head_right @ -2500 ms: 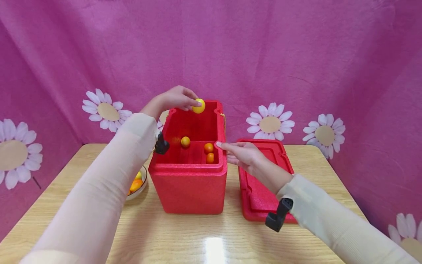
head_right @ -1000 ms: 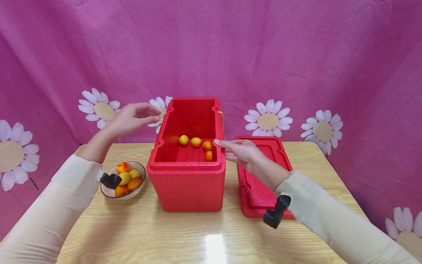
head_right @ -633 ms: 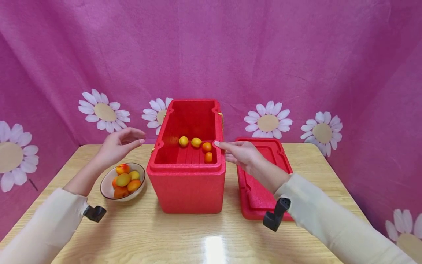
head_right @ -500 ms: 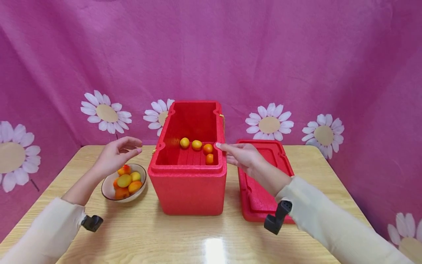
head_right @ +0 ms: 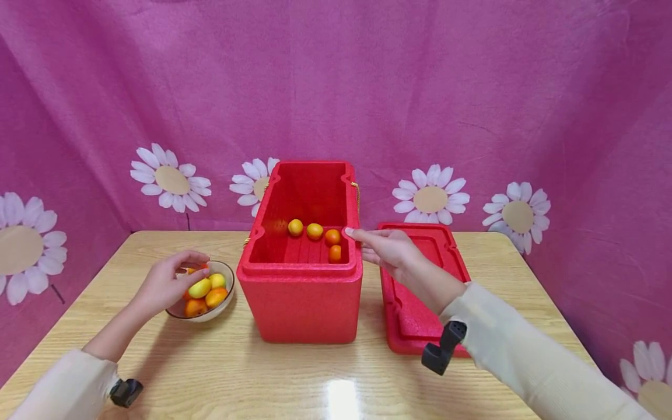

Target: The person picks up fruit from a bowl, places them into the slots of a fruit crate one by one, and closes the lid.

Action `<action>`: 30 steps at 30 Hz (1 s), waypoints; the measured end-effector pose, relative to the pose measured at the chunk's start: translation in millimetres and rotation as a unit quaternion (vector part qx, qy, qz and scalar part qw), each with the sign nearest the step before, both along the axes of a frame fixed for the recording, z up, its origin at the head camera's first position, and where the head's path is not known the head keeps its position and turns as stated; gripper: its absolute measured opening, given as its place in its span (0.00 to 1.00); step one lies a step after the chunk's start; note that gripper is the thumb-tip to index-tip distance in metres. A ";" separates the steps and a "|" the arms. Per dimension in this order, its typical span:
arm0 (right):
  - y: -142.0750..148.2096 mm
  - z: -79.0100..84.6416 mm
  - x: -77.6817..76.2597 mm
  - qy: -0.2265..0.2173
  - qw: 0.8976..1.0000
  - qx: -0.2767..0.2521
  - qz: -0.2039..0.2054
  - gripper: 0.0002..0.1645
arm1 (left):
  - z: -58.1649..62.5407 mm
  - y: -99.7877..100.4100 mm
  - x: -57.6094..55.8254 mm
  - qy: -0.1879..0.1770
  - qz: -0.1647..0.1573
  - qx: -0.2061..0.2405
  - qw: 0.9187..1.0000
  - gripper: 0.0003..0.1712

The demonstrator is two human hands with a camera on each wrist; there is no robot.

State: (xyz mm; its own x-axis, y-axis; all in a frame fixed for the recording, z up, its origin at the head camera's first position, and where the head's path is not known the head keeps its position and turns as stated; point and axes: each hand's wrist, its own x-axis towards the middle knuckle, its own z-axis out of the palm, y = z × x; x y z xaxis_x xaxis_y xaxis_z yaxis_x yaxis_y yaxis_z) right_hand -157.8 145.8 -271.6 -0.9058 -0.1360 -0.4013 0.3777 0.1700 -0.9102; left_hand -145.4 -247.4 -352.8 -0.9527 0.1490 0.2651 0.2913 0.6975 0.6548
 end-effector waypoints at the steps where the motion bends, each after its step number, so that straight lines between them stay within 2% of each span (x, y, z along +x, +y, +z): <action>1: -0.2 -0.3 0.1 0.001 1.000 -0.002 0.000 0.45 | -1.9 -1.0 2.1 0.002 0.003 -0.004 1.000 0.15; 6: -0.7 -1.5 0.5 0.010 1.000 -0.018 0.001 0.45 | -8.9 -5.6 11.0 -0.005 0.024 -0.022 0.999 0.17; 13: 0.1 -1.9 -1.0 0.012 1.000 -0.022 0.003 0.43 | -10.4 -9.9 20.2 -0.019 0.044 -0.045 0.998 0.19; 21: -0.7 -2.5 0.2 0.006 1.000 -0.010 0.006 0.48 | -18.0 -10.8 20.8 -0.026 0.047 -0.060 0.997 0.19; 26: -0.4 -2.5 -0.8 0.004 1.000 -0.011 0.007 0.46 | -22.5 -5.8 19.5 -0.002 0.056 -0.076 0.996 0.20; 30: 0.4 -2.3 -1.2 0.006 1.000 -0.013 0.009 0.44 | -22.9 -1.0 18.5 0.002 0.063 -0.087 0.994 0.19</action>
